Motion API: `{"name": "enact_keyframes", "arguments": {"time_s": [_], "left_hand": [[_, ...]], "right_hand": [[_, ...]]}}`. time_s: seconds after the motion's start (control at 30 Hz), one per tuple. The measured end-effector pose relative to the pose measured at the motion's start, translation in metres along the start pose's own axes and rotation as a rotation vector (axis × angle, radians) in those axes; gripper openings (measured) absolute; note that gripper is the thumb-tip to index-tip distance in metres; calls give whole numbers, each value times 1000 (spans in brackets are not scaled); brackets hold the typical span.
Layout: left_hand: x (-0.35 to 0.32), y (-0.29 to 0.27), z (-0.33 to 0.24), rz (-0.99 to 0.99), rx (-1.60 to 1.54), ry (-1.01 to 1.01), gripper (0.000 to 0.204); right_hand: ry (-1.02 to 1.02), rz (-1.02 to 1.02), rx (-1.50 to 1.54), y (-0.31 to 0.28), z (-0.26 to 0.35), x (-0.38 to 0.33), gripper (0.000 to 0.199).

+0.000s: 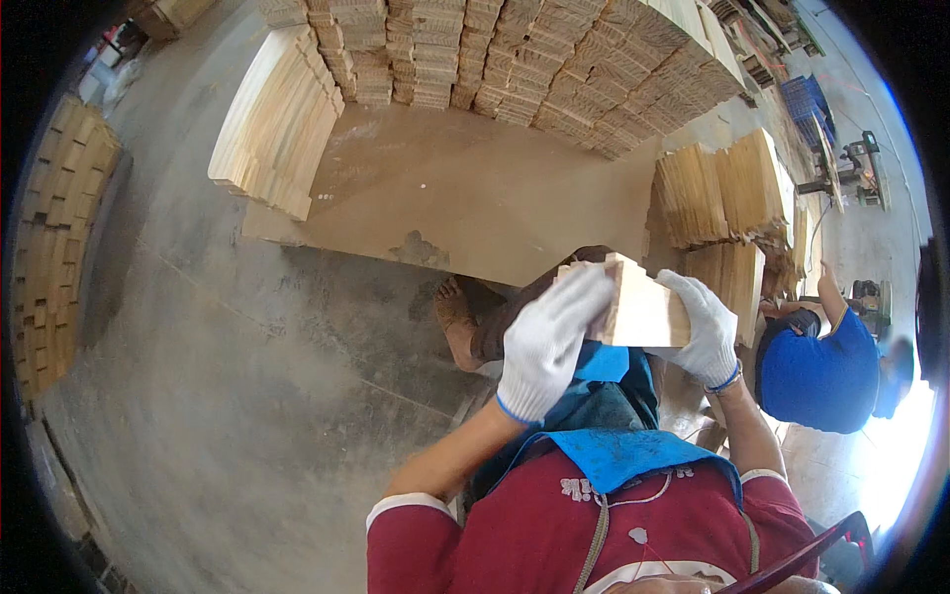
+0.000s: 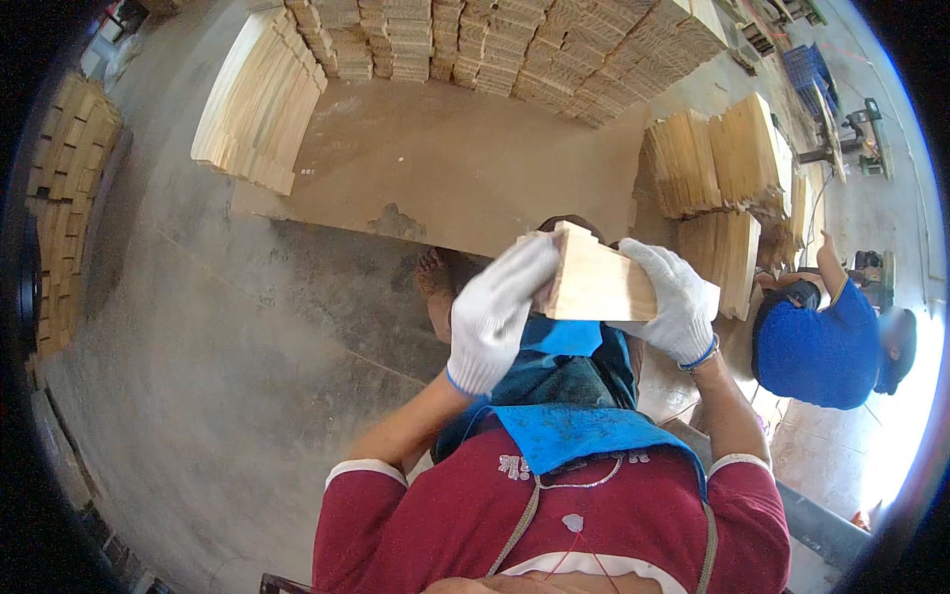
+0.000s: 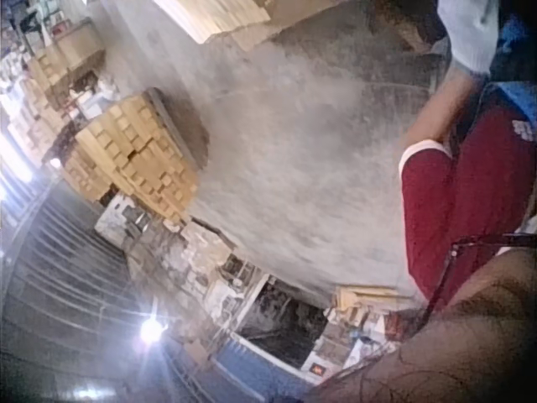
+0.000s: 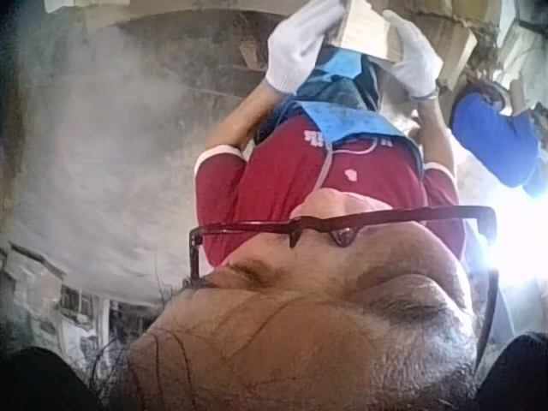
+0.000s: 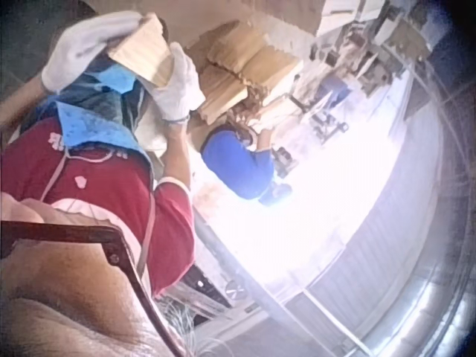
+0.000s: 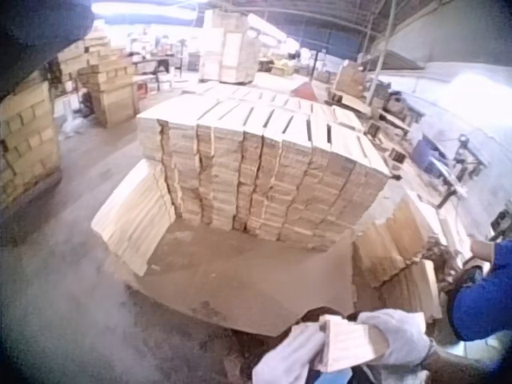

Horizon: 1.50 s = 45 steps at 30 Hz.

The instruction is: Sanding the edges of wooden furniture components using sandpaper.

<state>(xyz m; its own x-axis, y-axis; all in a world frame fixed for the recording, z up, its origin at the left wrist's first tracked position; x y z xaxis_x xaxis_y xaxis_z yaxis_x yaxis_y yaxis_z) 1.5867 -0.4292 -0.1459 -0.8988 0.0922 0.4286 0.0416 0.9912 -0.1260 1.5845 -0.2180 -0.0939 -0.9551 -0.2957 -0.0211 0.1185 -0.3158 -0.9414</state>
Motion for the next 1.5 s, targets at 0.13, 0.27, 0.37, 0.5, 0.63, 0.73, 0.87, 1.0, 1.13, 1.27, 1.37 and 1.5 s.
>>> {"name": "enact_keyframes", "arguments": {"time_s": [0.13, 0.27, 0.37, 0.5, 0.63, 0.73, 0.87, 1.0, 1.13, 1.27, 1.37, 1.5], "left_hand": [[-37, -21, -10, 281, -86, -2, 35], [-68, -51, 60, -47, -300, -640, 32], [-63, -39, 106, -218, -586, -716, 36], [-37, -1, 86, -197, -719, -641, 35], [-40, 6, 71, -97, -489, -417, 36], [-60, 2, 56, 44, -349, -291, 39], [-82, -34, 20, 335, -420, -330, 31], [-51, -58, 57, 65, -398, -625, 30], [-12, -47, 162, -142, -314, -561, 34], [44, 22, 194, -72, -418, -573, 28], [61, 71, 216, 80, -434, -660, 69], [47, 68, 202, 362, 115, -622, 91]], "right_hand": [[-68, 22, -50, -1, -2, -3, 74], [40, -55, 9, -8, -5, -2, 73], [15, -97, 9, -2, -8, -10, 69], [-17, -132, 28, -3, -11, -20, 68], [4, -126, 34, -1, -9, -19, 69], [-11, -58, 42, 2, -7, -14, 70], [-24, -102, -9, -11, -1, -11, 69], [-9, -97, -33, 1, -10, -7, 69], [18, -56, -35, -6, 0, 2, 74], [17, -34, -72, -1, -2, 1, 76], [13, -8, -59, 8, -1, 3, 78], [12, 19, -64, 1, -7, -8, 86]]}}
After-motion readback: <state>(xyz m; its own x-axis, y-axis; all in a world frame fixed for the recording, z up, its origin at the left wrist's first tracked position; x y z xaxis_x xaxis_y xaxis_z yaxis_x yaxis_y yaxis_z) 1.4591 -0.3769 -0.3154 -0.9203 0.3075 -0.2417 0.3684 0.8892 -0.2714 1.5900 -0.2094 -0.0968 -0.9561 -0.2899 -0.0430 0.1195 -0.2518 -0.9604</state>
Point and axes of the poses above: each hand's wrist, its own x-axis towards the middle knuckle, its own y-axis out of the palm, z = x × y, the point moved 5 cm from there along x, towards the middle knuckle, and after that the axes turned 1 degree about -x, right-handed, at the moved point
